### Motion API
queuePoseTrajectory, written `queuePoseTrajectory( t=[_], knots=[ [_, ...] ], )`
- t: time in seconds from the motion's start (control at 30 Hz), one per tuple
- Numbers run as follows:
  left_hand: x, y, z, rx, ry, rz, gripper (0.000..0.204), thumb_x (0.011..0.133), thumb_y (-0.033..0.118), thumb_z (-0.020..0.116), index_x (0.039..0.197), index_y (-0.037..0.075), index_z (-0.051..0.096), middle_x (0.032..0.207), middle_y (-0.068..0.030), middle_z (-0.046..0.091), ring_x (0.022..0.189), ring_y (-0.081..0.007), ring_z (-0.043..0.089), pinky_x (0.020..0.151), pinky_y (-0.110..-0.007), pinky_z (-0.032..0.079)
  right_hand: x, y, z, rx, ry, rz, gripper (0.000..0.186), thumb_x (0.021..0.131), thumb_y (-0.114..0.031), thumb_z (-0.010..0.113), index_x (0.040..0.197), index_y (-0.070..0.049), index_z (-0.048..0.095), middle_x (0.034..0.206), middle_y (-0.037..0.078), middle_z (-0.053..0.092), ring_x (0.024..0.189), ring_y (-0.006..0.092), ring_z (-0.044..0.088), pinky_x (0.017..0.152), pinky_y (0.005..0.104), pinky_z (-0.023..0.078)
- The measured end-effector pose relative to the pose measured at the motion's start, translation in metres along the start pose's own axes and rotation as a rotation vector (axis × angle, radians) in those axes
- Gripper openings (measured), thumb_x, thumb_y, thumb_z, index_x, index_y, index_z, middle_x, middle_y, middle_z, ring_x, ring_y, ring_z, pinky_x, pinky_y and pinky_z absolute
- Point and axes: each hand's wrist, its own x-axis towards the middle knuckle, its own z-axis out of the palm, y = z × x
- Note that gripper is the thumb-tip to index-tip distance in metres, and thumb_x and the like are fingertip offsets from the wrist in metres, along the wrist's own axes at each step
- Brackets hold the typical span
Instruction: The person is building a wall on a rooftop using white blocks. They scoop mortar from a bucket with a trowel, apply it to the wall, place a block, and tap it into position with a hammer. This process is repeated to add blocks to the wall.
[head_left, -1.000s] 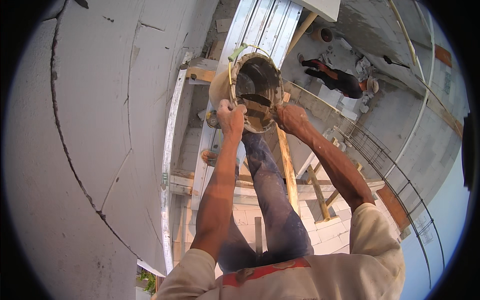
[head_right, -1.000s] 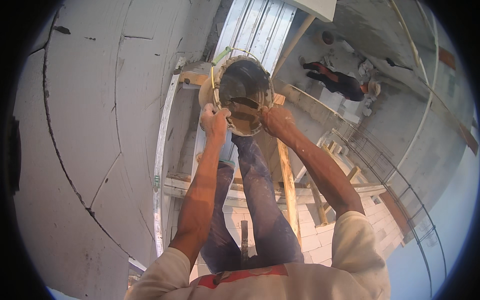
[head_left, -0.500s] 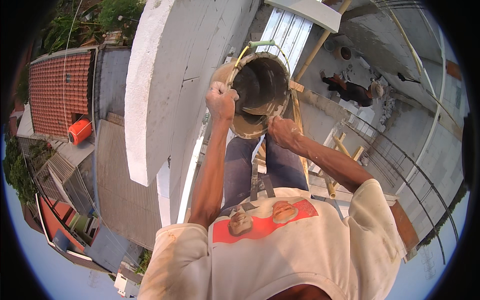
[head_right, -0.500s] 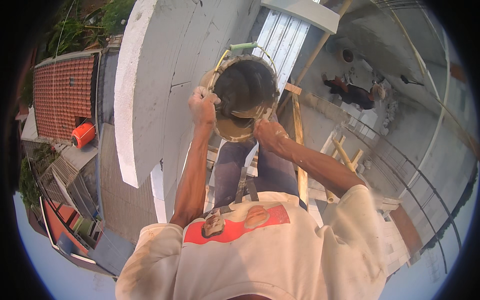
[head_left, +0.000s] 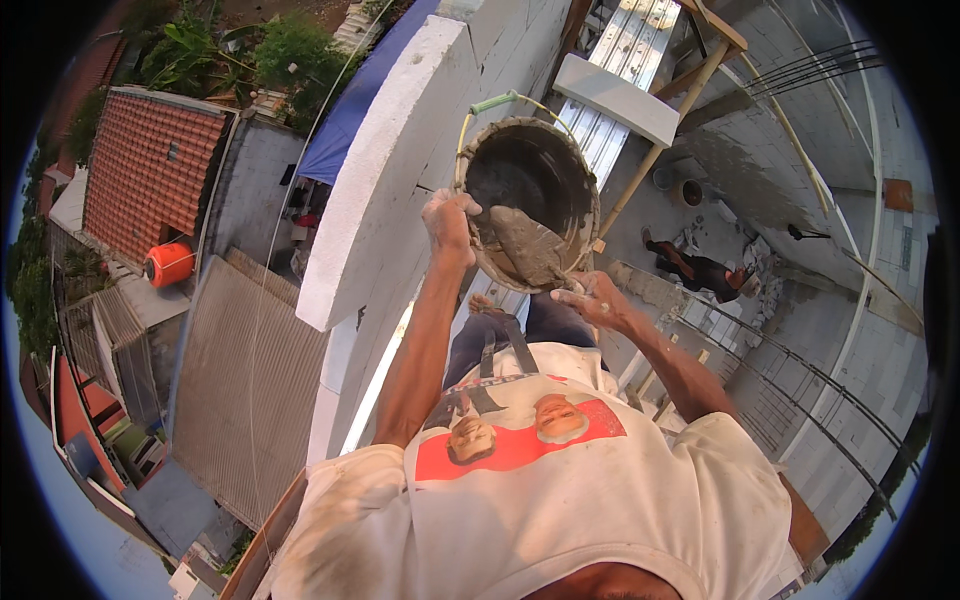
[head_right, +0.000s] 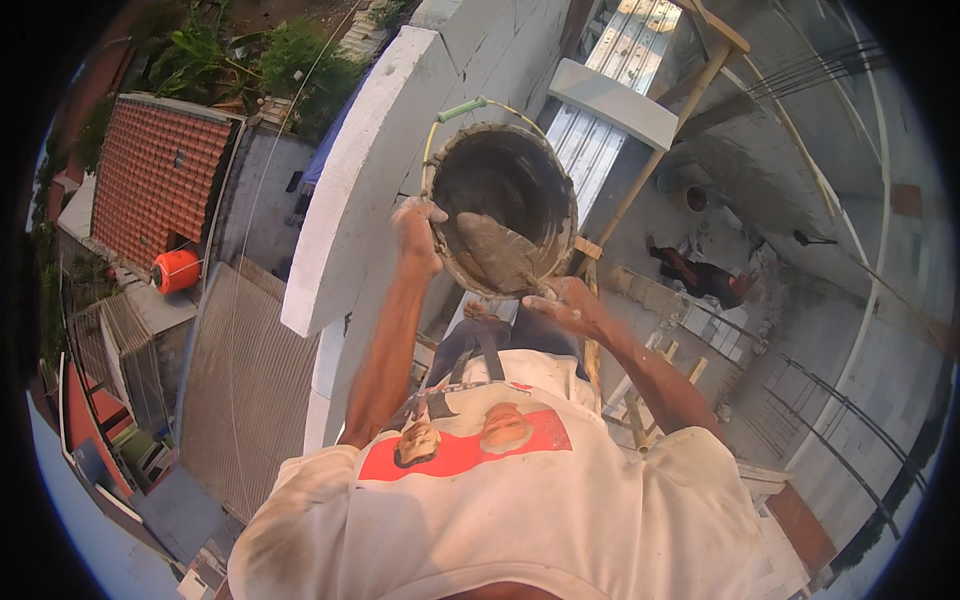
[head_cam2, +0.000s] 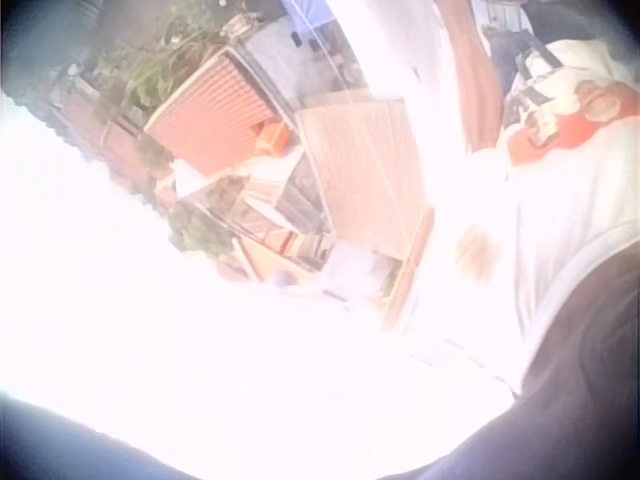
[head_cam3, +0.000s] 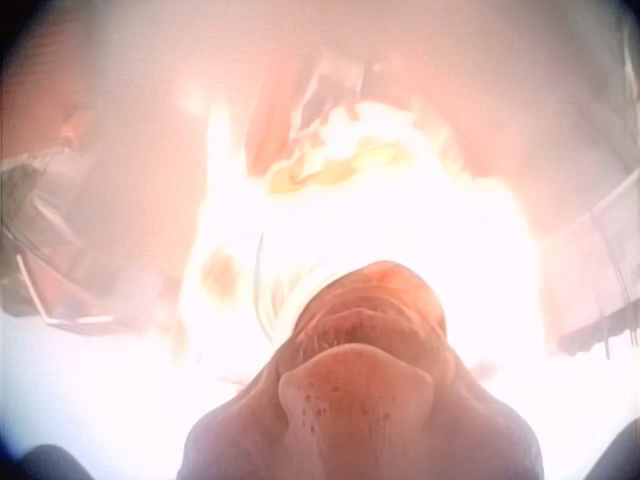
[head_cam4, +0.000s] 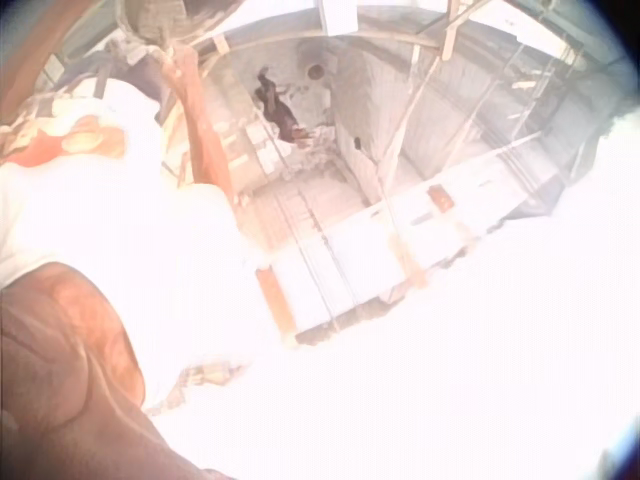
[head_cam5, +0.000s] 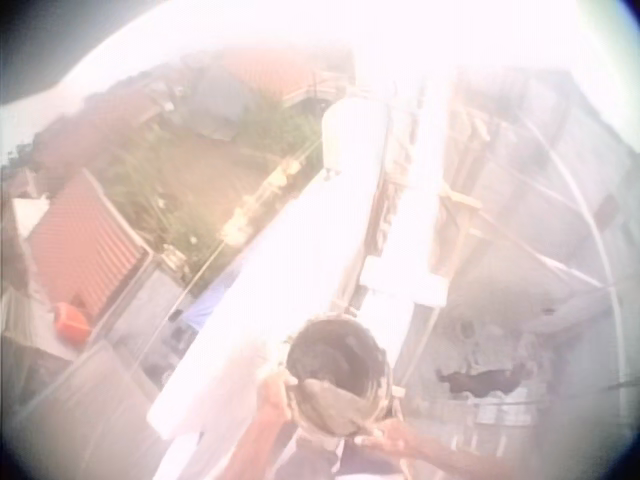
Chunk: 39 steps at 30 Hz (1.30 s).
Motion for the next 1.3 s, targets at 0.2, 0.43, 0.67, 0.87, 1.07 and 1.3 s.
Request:
queuePoseTrajectory(
  t=[0.2, 0.43, 0.67, 0.87, 1.07, 1.3],
  knots=[
    [0.029, -0.025, 0.011, -0.110, 0.125, -0.129, 0.032, 0.069, -0.004, 0.061, 0.100, -0.003, 0.055, 0.091, -0.0089, 0.052, 0.078, -0.0230, 0.056, 0.073, -0.039, 0.050, 0.039, 0.018, -0.042, -0.010, 0.048, -0.084, 0.044, 0.098, -0.040, 0.074, 0.116, 0.000, 0.074, 0.074, 0.009, 0.067, 0.068, 0.0189, 0.057, 0.065, 0.0383, 0.049],
    [0.032, -0.068, 0.034, -0.035, 0.269, -0.214, 0.022, 0.072, -0.003, 0.061, 0.094, 0.000, 0.059, 0.088, -0.0078, 0.059, 0.076, -0.0234, 0.061, 0.073, -0.040, 0.054, 0.086, -0.053, -0.141, 0.586, -0.052, 0.061, 0.034, 0.100, -0.036, 0.073, 0.096, -0.004, 0.062, 0.070, -0.002, 0.054, 0.053, 0.0074, 0.050, 0.046, 0.0281, 0.039],
    [0.033, -0.142, -0.006, -0.137, 0.372, -0.264, 0.024, 0.069, -0.002, 0.065, 0.093, 0.002, 0.063, 0.087, -0.0062, 0.062, 0.076, -0.0206, 0.061, 0.069, -0.036, 0.051, 0.305, -0.124, -0.269, 0.241, 0.565, -0.668, 0.021, 0.098, -0.021, 0.060, 0.106, -0.002, 0.060, 0.077, 0.006, 0.058, 0.064, 0.0147, 0.054, 0.060, 0.0325, 0.045],
    [0.003, -0.148, -0.015, -0.106, 0.476, -0.275, 0.020, 0.070, -0.001, 0.067, 0.088, 0.004, 0.060, 0.082, -0.0049, 0.058, 0.074, -0.0193, 0.059, 0.066, -0.035, 0.048, 0.451, -0.155, -0.350, -0.298, 1.011, -0.800, 0.024, 0.098, -0.016, 0.068, 0.115, -0.002, 0.058, 0.102, 0.024, 0.067, 0.090, 0.0456, 0.069, 0.079, 0.0489, 0.055],
    [-0.010, -0.160, -0.031, -0.062, 0.514, -0.308, 0.033, 0.069, -0.008, 0.060, 0.101, 0.000, 0.060, 0.089, -0.0082, 0.063, 0.076, -0.0242, 0.065, 0.071, -0.037, 0.055, 0.418, -0.118, -0.305, -0.644, 0.895, -0.716, 0.027, 0.098, -0.016, 0.068, 0.118, -0.005, 0.054, 0.102, 0.015, 0.065, 0.083, 0.0392, 0.071, 0.068, 0.0508, 0.059],
    [-0.020, -0.145, -0.039, -0.108, 0.471, -0.252, 0.025, 0.071, -0.007, 0.061, 0.094, 0.001, 0.058, 0.087, -0.0072, 0.061, 0.072, -0.0218, 0.061, 0.068, -0.037, 0.053, 0.300, -0.085, -0.231, -0.745, 0.647, -0.767, 0.031, 0.095, -0.012, 0.069, 0.122, -0.003, 0.057, 0.095, 0.013, 0.061, 0.079, 0.0341, 0.070, 0.061, 0.0434, 0.059]
  ],
)
